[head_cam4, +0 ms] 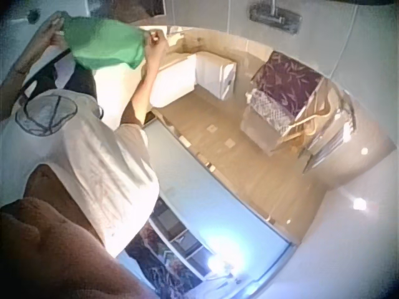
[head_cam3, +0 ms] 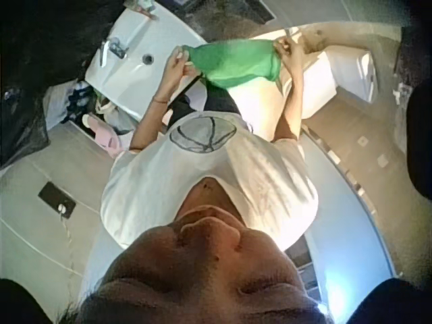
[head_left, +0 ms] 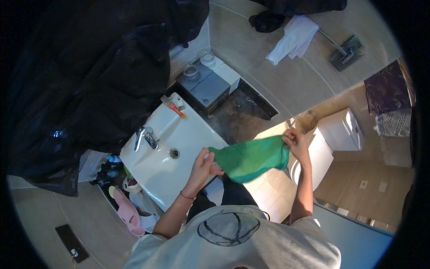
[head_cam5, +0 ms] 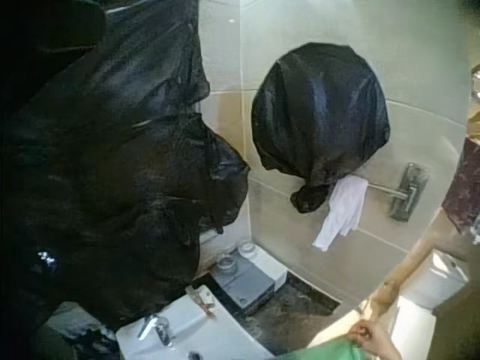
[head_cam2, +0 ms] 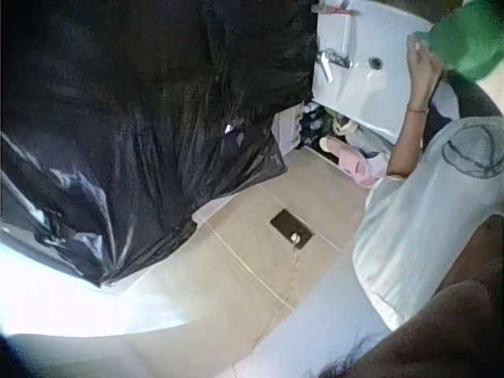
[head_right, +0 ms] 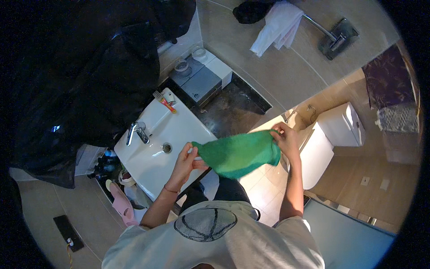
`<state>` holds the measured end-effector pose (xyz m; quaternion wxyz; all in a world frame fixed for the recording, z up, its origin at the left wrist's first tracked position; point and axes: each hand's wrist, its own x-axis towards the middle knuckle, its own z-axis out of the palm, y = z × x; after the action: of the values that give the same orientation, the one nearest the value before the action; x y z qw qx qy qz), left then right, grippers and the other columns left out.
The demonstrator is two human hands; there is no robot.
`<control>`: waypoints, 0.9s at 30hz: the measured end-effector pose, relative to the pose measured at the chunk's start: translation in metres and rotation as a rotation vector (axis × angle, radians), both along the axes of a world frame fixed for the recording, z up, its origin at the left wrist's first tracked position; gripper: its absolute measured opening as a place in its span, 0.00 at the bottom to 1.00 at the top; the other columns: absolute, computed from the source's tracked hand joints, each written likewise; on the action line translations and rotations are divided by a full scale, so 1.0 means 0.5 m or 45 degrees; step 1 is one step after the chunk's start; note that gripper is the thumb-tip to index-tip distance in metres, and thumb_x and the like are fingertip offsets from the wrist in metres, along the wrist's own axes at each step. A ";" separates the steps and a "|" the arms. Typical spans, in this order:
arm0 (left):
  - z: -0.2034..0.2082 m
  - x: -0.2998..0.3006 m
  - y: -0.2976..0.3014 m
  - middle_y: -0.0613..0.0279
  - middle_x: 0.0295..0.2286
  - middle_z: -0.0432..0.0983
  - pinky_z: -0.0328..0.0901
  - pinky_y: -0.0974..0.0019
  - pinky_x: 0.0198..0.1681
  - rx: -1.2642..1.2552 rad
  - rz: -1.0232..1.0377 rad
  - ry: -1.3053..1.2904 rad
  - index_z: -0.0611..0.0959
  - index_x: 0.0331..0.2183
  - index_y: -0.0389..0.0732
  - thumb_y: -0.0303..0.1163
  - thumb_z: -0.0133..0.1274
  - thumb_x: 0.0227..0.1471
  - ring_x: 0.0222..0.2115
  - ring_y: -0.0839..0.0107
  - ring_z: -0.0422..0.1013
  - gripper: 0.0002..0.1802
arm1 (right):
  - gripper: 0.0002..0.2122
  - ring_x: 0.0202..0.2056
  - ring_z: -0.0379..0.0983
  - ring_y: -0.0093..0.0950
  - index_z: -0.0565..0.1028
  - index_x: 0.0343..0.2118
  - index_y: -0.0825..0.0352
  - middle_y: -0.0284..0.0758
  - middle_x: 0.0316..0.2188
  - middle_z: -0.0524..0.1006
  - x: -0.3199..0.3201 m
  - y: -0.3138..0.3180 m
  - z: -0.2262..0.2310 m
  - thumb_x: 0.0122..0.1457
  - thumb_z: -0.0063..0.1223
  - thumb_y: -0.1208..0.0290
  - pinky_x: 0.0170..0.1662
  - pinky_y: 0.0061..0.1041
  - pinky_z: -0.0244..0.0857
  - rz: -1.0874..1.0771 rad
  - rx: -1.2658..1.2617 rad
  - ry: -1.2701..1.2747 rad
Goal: The person scrubs a green cloth under running water in a bathroom sink, then uses a yellow brush to scrub a pair of gray slippers placed in the sink. The cloth is set aside and the slippers are scrubbed repeatedly on both sides.
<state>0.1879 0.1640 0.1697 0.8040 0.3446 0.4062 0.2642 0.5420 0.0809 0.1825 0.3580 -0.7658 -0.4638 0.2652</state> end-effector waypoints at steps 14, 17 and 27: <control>-0.222 0.095 0.009 0.50 0.57 0.62 0.61 0.68 0.55 0.395 0.650 0.479 0.63 0.56 0.37 0.24 0.48 0.61 0.59 0.65 0.59 0.24 | 0.38 0.65 0.49 0.50 0.57 0.64 0.66 0.53 0.65 0.51 -0.094 0.328 -0.560 0.58 0.50 0.44 0.63 0.52 0.47 0.119 -0.046 -0.760; -0.237 0.093 -0.035 0.52 0.55 0.65 0.62 0.69 0.54 0.391 0.636 0.525 0.64 0.55 0.36 0.24 0.48 0.61 0.57 0.67 0.62 0.22 | 0.40 0.68 0.40 0.49 0.55 0.65 0.65 0.52 0.67 0.48 -0.121 0.351 -0.587 0.58 0.43 0.38 0.64 0.58 0.38 0.072 -0.165 -0.890; -0.269 0.085 -0.072 0.59 0.41 0.79 0.68 0.72 0.41 0.455 0.612 0.825 0.76 0.48 0.36 0.26 0.46 0.62 0.38 0.75 0.73 0.13 | 0.32 0.68 0.42 0.41 0.58 0.63 0.72 0.47 0.67 0.51 -0.280 0.482 -0.594 0.62 0.45 0.53 0.67 0.51 0.36 0.334 -0.275 -0.931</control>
<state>0.2304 0.1279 0.0354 0.4785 0.4391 0.6540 0.3880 0.4020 0.3218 -0.1145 0.0500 -0.7773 -0.6237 0.0660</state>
